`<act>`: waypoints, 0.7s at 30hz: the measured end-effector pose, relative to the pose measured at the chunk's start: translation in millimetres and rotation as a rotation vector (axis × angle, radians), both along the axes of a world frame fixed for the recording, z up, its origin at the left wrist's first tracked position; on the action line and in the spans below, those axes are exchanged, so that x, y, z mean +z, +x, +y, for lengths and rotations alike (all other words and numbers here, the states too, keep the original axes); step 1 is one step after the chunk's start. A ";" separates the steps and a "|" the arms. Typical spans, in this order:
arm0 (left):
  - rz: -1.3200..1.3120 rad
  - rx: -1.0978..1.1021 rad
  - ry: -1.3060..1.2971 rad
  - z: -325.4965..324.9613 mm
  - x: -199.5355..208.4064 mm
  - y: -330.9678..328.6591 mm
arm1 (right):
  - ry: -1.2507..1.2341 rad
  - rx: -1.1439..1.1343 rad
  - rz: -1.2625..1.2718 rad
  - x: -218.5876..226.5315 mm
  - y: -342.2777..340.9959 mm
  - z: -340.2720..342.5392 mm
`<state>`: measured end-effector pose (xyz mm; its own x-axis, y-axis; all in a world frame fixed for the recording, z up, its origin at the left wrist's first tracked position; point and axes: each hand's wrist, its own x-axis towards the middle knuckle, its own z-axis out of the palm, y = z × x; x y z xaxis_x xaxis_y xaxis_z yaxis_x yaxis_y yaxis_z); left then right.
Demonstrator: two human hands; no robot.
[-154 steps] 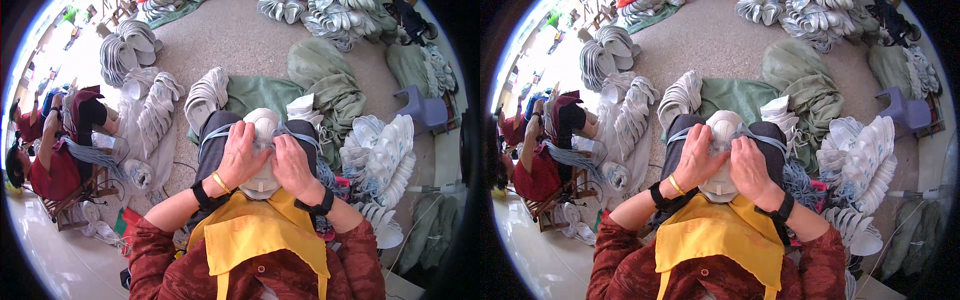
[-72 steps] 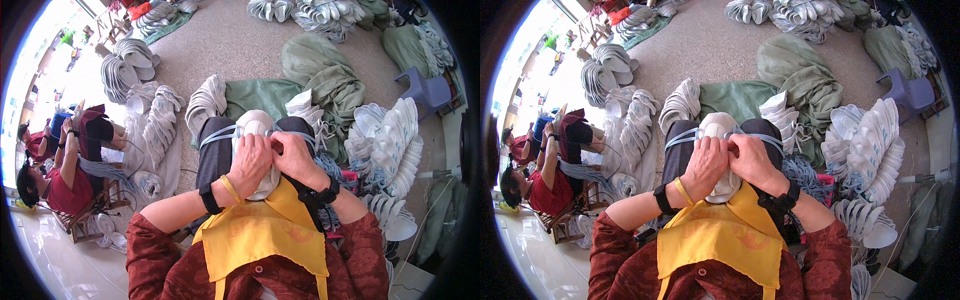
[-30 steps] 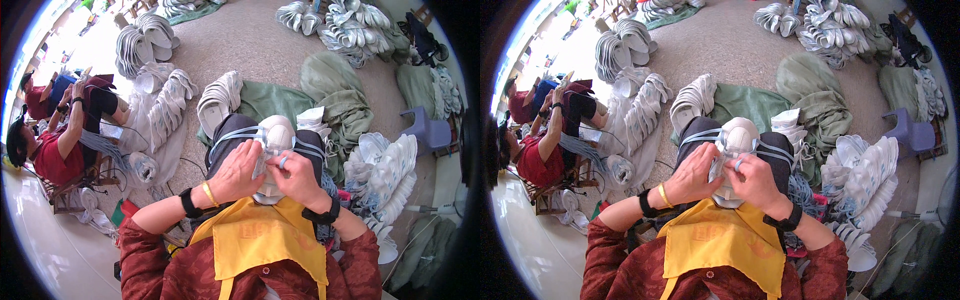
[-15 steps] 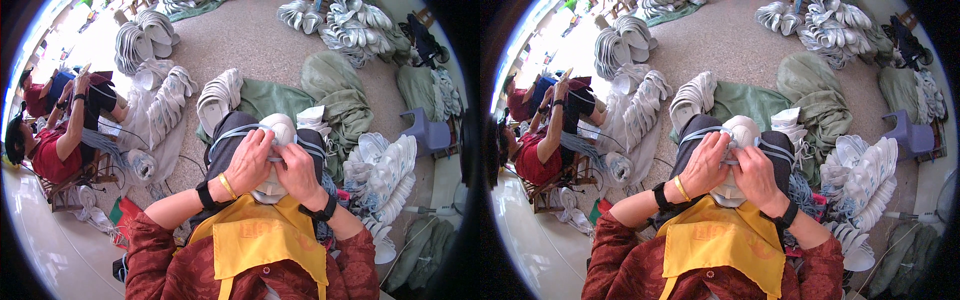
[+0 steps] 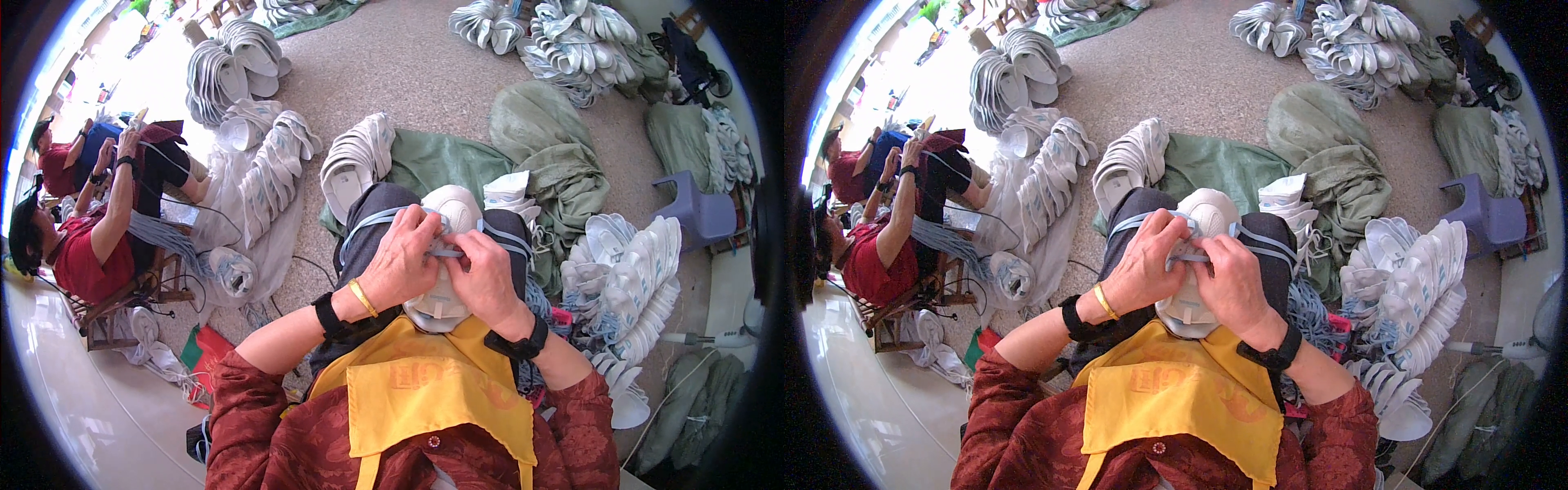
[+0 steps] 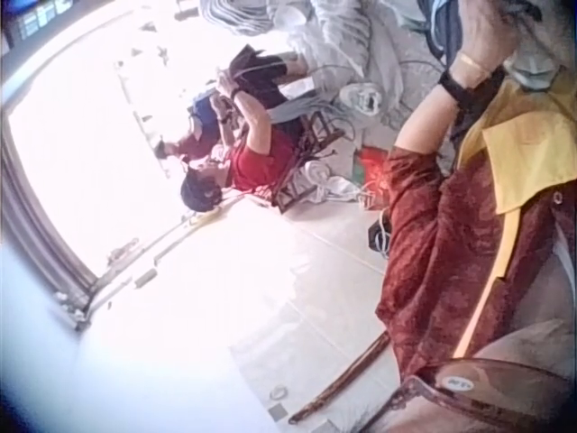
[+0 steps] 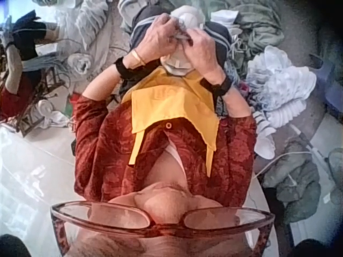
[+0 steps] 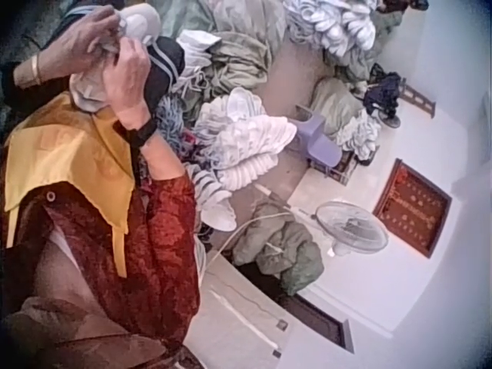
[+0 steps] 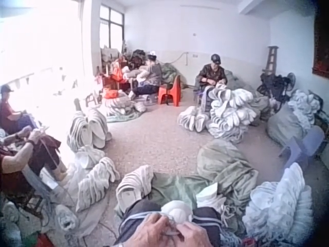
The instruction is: Insert and pull blue laces through the eyelets of a white sneaker upper.
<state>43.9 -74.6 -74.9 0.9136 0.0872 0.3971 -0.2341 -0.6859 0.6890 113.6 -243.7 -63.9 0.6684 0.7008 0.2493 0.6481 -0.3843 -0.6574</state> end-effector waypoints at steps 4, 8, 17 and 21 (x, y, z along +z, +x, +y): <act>0.013 -0.005 -0.005 1.3 0.5 0.6 | 0.008 -0.023 0.014 -1.2 -0.6 1.5; 0.022 0.036 -0.049 0.7 -3.7 5.3 | 0.009 -0.034 0.003 -1.0 -1.3 2.6; -0.030 -0.003 -0.056 4.2 -12.6 11.1 | 0.070 -0.089 0.122 0.7 0.0 3.8; -0.028 -0.022 -0.107 7.0 -15.1 12.2 | 0.166 -0.129 0.155 -4.8 7.5 0.1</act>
<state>56.1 -67.6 -90.0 0.9045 0.1106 0.4119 -0.2681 -0.6037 0.7508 121.1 -243.7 -68.7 0.7891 0.5648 0.2416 0.4871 -0.3358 -0.8062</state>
